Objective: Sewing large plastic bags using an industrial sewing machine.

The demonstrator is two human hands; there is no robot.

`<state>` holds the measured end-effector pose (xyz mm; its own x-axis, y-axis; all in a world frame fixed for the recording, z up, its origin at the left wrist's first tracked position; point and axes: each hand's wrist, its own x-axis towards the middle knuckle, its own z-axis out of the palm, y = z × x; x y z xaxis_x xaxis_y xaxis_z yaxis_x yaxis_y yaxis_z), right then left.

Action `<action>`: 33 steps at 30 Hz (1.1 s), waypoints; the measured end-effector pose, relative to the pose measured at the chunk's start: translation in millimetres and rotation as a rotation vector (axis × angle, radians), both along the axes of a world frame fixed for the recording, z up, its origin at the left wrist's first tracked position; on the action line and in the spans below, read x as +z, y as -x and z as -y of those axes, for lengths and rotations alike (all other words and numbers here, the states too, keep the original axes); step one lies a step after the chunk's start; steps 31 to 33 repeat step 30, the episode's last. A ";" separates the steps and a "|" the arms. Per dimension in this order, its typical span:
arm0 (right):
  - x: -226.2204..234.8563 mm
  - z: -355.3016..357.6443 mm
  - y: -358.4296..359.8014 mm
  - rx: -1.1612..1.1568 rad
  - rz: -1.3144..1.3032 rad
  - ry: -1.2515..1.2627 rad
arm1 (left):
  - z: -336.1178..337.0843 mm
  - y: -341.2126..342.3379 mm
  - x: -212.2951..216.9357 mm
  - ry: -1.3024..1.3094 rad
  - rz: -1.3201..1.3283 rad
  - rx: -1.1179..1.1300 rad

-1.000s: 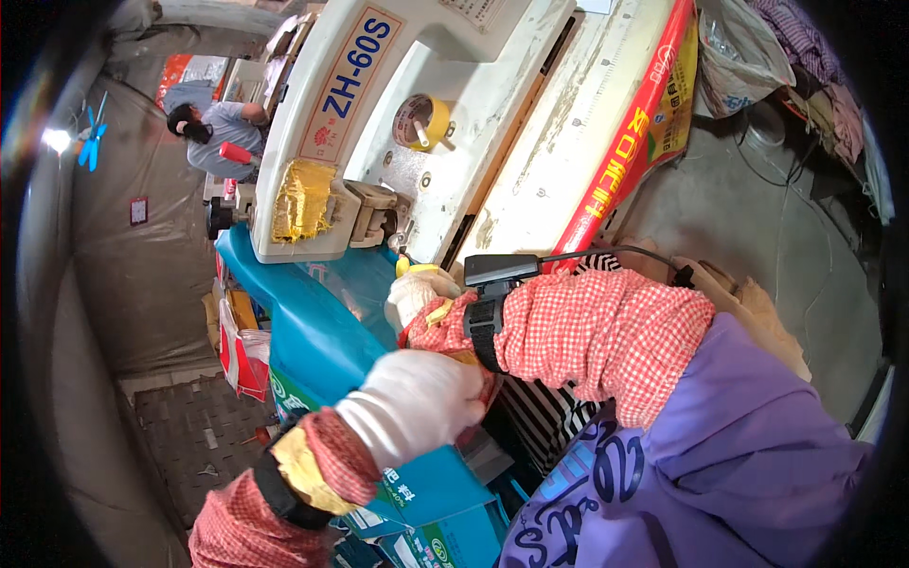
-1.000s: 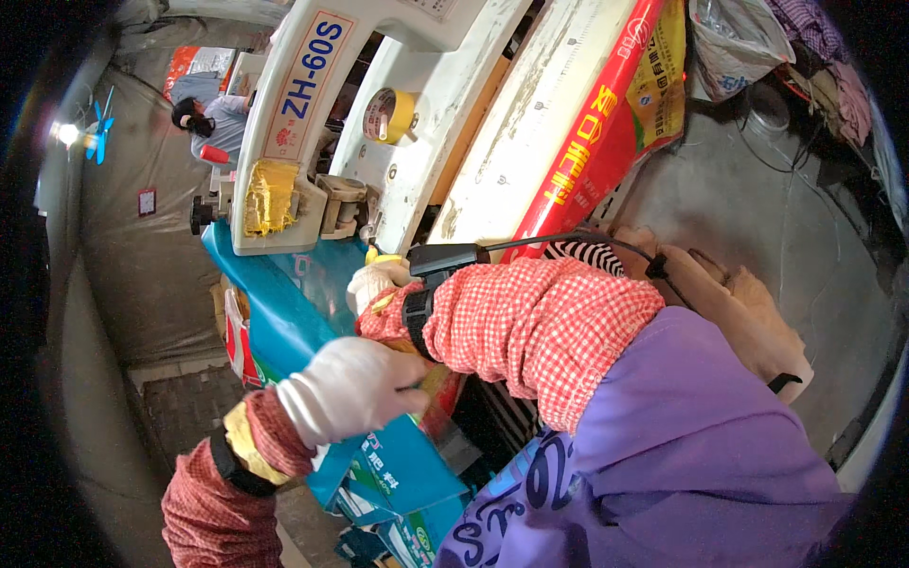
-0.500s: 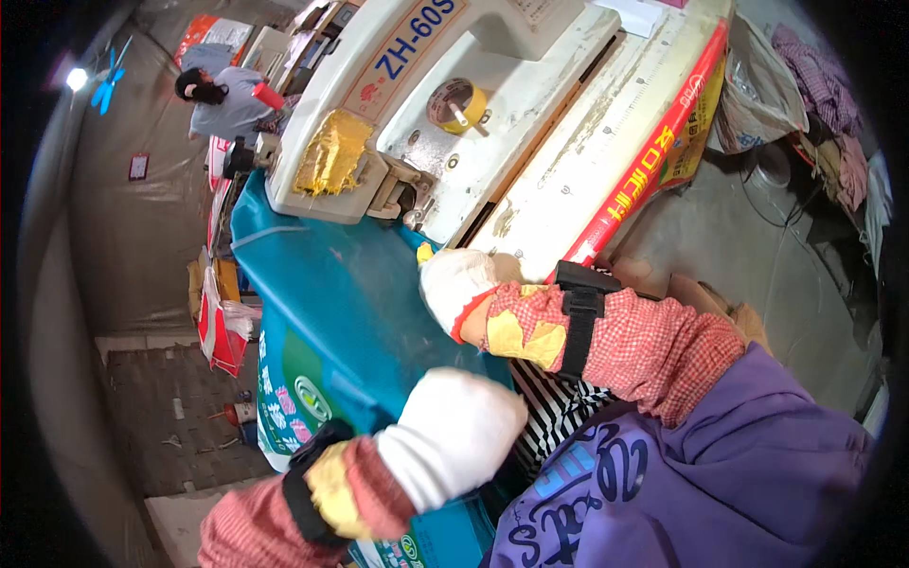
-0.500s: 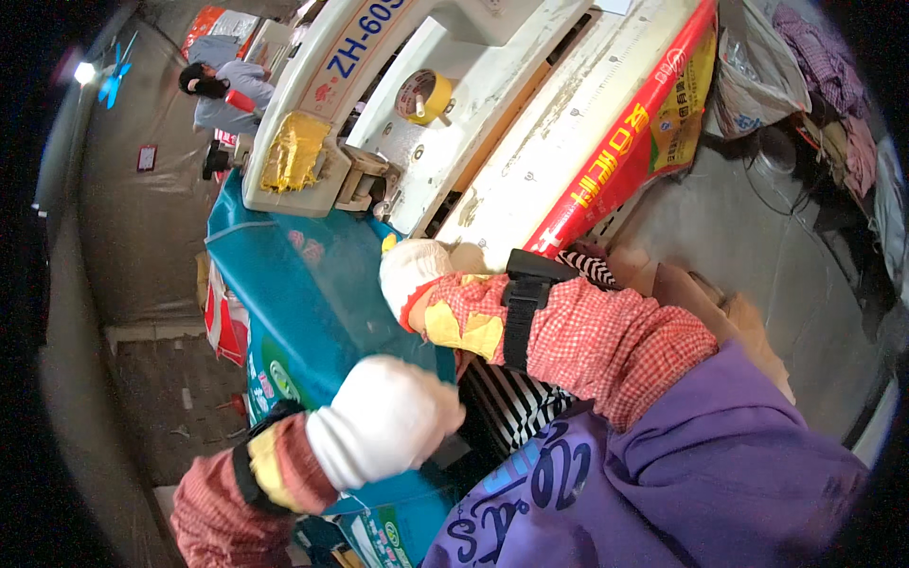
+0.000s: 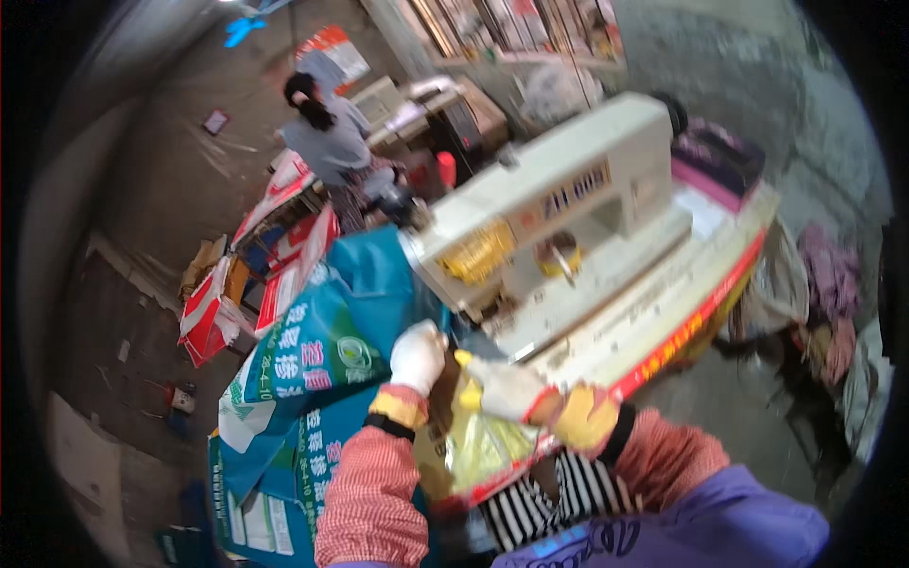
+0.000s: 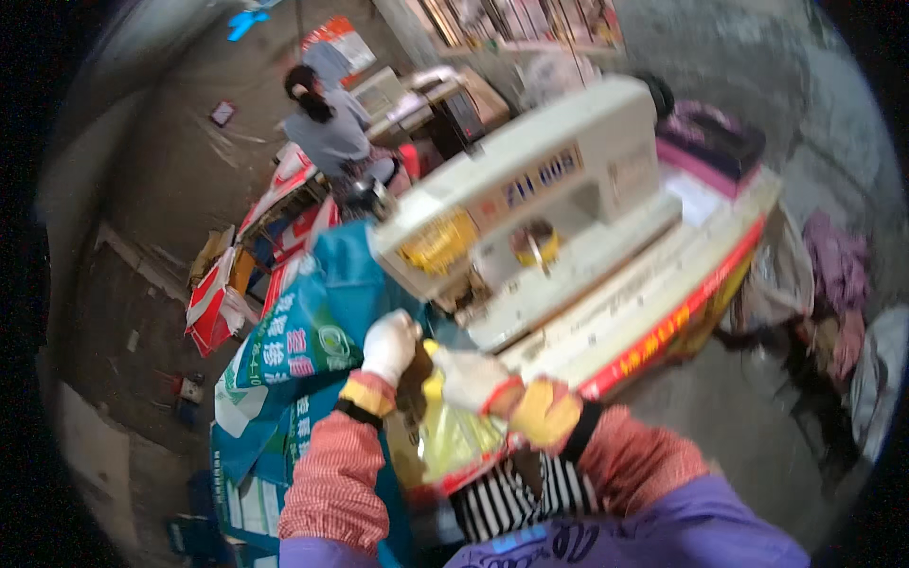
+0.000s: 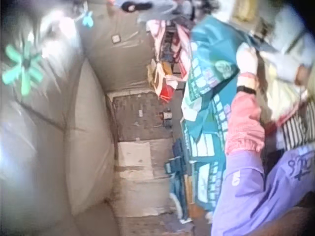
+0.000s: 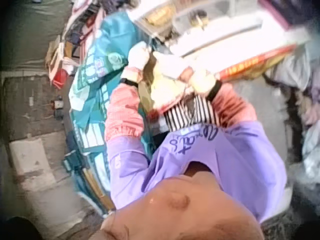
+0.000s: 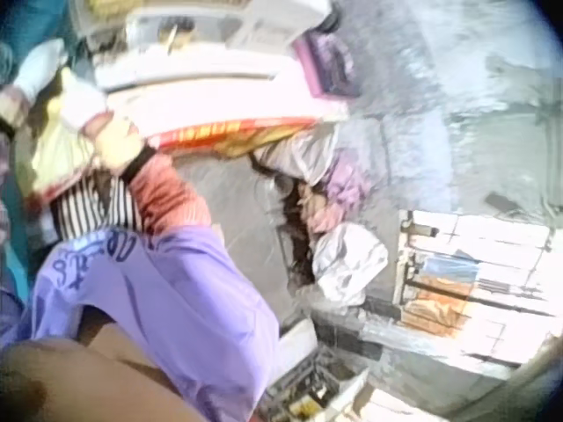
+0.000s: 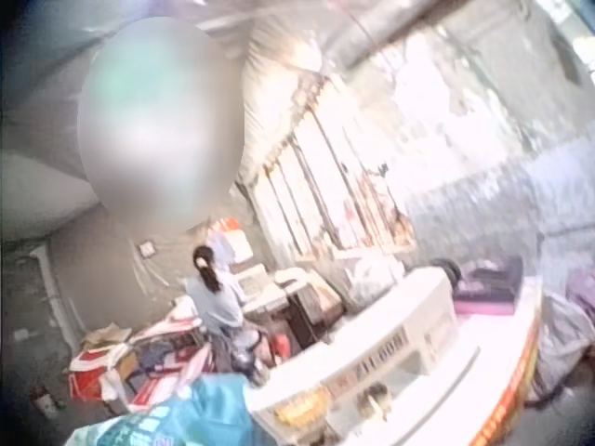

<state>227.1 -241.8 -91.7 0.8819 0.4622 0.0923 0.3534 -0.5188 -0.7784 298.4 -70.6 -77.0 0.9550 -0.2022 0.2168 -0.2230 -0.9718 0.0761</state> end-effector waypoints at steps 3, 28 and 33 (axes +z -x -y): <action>10.2 -3.8 8.5 -0.012 0.126 0.158 | -6.9 53.4 21.9 -0.124 -0.070 -0.157; 63.1 25.6 23.6 -0.022 -0.495 -0.835 | -230.1 216.9 64.3 -0.033 0.013 0.631; 41.7 29.5 15.8 -0.158 -0.370 -0.838 | -222.7 210.1 73.5 0.000 -0.154 0.684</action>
